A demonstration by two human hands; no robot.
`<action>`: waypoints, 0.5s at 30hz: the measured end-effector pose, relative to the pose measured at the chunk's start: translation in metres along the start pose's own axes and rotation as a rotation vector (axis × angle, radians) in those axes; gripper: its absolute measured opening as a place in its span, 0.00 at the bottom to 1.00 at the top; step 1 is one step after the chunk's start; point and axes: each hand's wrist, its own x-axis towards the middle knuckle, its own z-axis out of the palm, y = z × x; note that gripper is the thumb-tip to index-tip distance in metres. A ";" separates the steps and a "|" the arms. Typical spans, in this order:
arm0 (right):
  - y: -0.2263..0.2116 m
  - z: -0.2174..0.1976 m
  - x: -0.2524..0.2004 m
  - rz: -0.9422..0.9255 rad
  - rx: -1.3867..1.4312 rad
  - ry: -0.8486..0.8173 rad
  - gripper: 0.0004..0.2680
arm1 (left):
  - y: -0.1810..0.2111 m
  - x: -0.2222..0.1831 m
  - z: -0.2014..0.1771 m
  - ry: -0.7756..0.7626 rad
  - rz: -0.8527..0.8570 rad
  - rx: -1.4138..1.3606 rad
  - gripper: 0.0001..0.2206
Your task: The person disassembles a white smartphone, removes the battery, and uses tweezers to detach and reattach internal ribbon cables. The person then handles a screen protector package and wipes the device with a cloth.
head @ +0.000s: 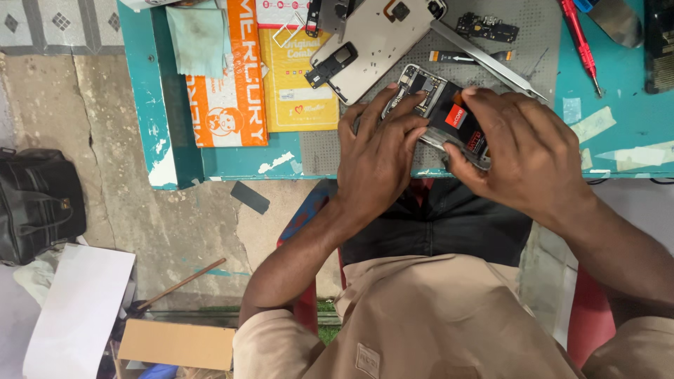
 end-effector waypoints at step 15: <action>0.014 0.007 -0.008 -0.078 0.008 0.029 0.32 | 0.002 0.001 -0.003 -0.044 -0.036 0.004 0.17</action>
